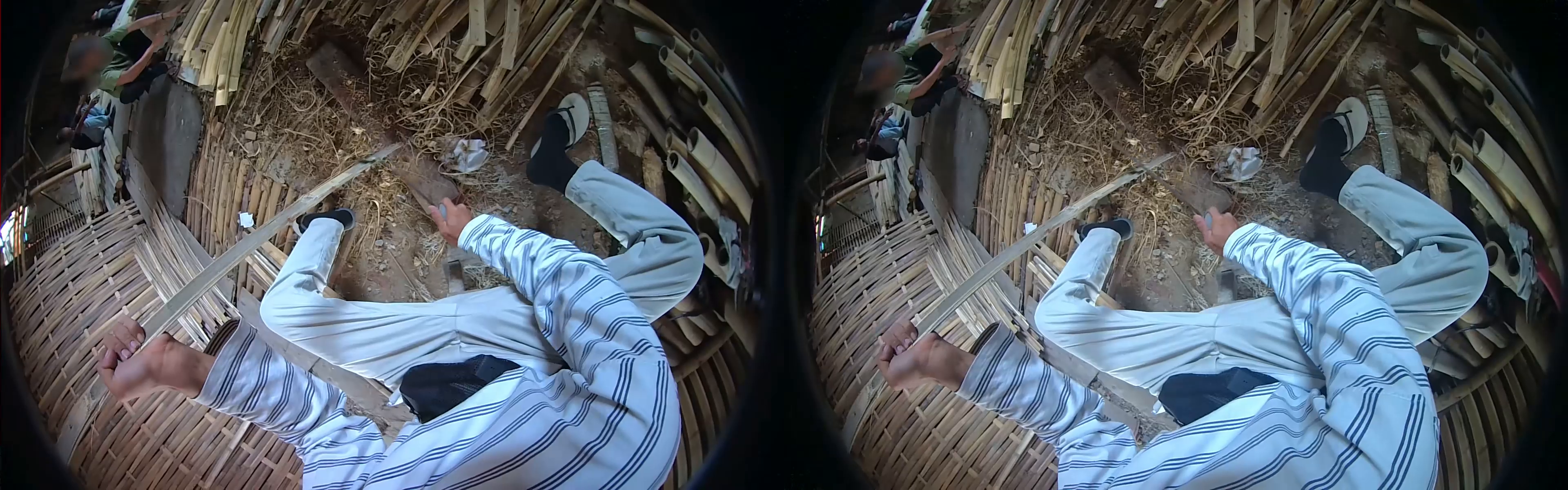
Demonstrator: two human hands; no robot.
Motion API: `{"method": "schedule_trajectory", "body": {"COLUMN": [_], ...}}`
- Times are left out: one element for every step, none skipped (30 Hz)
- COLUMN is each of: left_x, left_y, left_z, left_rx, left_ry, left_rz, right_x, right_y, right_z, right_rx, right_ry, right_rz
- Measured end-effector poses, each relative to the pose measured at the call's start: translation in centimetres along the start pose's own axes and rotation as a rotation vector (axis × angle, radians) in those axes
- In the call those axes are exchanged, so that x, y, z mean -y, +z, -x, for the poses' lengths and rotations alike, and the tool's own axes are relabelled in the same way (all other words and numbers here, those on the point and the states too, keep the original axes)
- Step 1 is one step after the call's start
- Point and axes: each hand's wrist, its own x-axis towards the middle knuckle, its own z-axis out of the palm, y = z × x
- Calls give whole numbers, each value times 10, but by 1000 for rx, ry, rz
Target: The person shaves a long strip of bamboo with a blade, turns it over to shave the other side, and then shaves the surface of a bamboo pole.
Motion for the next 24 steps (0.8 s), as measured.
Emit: {"method": "schedule_trajectory", "body": {"left_x": [-4,-6,-3,2,8,11,13,13,15,18,21,23,22,21,21,20,17,18,24,28,24,19,15,10], "left_y": [5,9,5,-4,-9,-7,-6,-7,-3,-3,-11,-18,-18,-18,-19,-18,-17,-21,-27,-32,-33,-33,-31,-28], "left_z": [5,8,2,-7,-14,-14,-12,-11,-12,-14,-18,-19,-16,-15,-15,-14,-13,-16,-22,-25,-18,-14,-10,-6], "left_rx": [-69,-138,-146,-156,-161,-171,-187,-194,-268,-243,-214,-189,-169,-147,-135,-124,-142,-146,-148,-148,-123,-109,-93,-75], "left_ry": [-33,-65,-70,-75,-80,-74,-74,-71,-54,-66,-76,-84,-35,-22,-8,5,-31,-55,-79,-105,-103,-82,-62,-42], "left_rz": [-17,-28,-25,-20,-20,-51,-98,-151,-172,-137,-115,-94,-98,-73,-44,-13,32,48,66,89,114,107,97,86], "right_x": [-8,-17,-38,-30,-22,-17,-12,-9,4,12,-2,-18,-31,-37,-29,-25,-23,-20,-7,4,13,18,8,10], "right_y": [8,15,27,19,13,8,11,18,14,8,22,30,34,36,22,17,13,8,-4,-14,-23,-26,-15,-12], "right_z": [-4,-11,-31,-32,-30,-28,-27,-17,-9,-11,-16,-26,-41,-49,-43,-47,-50,-53,-53,-49,-43,-36,-38,-28], "right_rx": [-26,-57,-125,-88,-47,-1,-19,-39,-77,-119,-185,-198,-216,-235,-218,-187,-154,-121,-25,-6,11,29,-15,-14], "right_ry": [61,121,186,187,190,195,175,160,136,104,52,98,139,182,169,195,223,252,295,261,229,200,106,81], "right_rz": [54,105,86,54,20,-4,-3,-11,-24,-36,-25,-9,5,13,28,32,36,43,39,89,137,185,269,222]}}
